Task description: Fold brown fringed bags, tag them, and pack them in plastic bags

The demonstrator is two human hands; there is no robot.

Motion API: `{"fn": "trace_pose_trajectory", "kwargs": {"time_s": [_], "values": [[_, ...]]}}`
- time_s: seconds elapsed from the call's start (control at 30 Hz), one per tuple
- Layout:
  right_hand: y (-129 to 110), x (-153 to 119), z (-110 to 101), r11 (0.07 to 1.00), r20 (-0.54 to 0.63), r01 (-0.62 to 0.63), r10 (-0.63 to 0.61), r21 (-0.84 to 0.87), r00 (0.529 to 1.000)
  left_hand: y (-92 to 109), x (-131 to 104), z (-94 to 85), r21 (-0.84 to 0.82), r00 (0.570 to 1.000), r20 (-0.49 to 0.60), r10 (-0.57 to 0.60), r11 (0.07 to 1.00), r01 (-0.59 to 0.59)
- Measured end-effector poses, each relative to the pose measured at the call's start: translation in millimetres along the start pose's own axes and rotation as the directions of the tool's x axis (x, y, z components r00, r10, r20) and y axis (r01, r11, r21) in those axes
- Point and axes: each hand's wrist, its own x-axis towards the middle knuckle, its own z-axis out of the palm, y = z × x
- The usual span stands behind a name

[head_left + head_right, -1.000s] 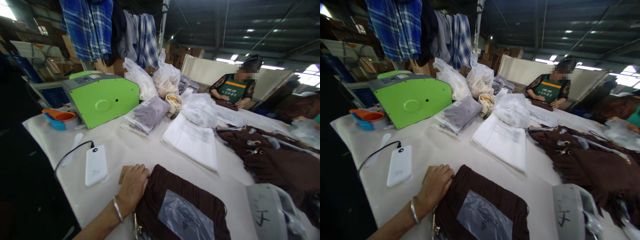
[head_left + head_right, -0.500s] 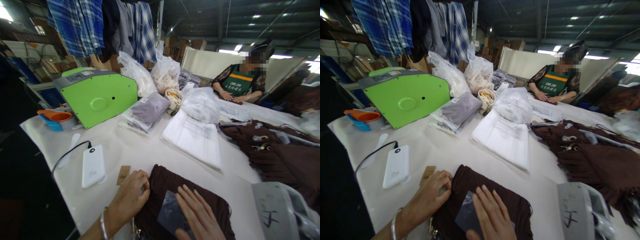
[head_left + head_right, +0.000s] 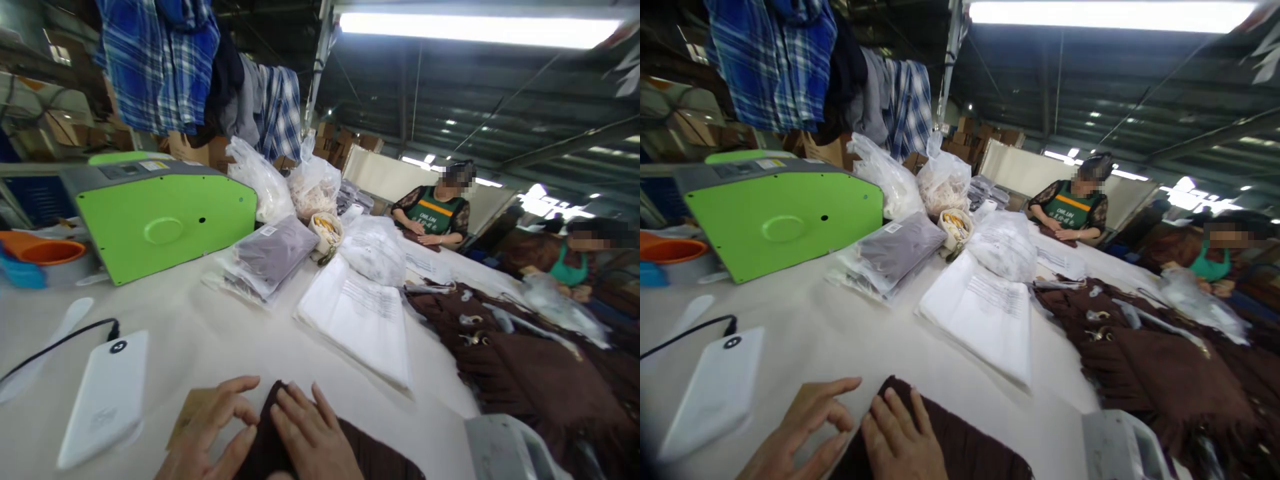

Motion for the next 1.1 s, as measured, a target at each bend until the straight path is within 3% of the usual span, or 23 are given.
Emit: {"fn": "trace_pose_trajectory", "kwargs": {"time_s": [0.07,0.17,0.23,0.3,0.37,0.4,0.5,0.63,0.73,0.9,1.1], "values": [[26,4,-18,0.991,0.043,-0.127,0.128,-0.037,0.991,20,18,5.1,-0.205,0.993,-0.092,-0.078,0.977,0.058],[76,5,-49,0.912,0.155,-0.361,0.392,-0.195,0.907,72,60,17.7,-0.511,0.997,0.011,-0.071,0.857,0.067],[110,-3,-58,0.836,0.210,-0.415,0.505,-0.359,0.837,103,93,33.9,-0.518,0.992,0.114,0.046,0.855,0.020],[136,-14,-55,0.787,0.259,-0.412,0.562,-0.459,0.785,120,125,58.2,-0.330,0.963,0.165,0.212,0.932,-0.148],[149,-24,-49,0.779,0.277,-0.405,0.572,-0.479,0.772,118,152,87.8,0.078,0.884,0.292,0.365,0.912,-0.402],[152,-27,-46,0.782,0.270,-0.408,0.568,-0.471,0.777,112,162,102.5,0.285,0.830,0.397,0.392,0.807,-0.517],[149,-30,-45,0.776,0.247,-0.435,0.581,-0.457,0.775,84,184,136.8,0.405,0.742,0.547,0.388,0.652,-0.640],[145,-21,-52,0.716,0.299,-0.512,0.678,-0.474,0.672,61,200,149.1,0.435,0.660,0.646,0.383,0.526,-0.731],[151,-12,-58,0.670,0.300,-0.579,0.734,-0.464,0.609,62,208,147.5,0.455,0.650,0.672,0.356,0.494,-0.741],[164,-6,-72,0.620,0.334,-0.647,0.785,-0.445,0.522,69,216,146.5,0.486,0.709,0.625,0.327,0.548,-0.681],[162,-9,-90,0.638,0.412,-0.657,0.766,-0.401,0.493,76,211,135.9,0.416,0.693,0.639,0.334,0.608,-0.677]]}}
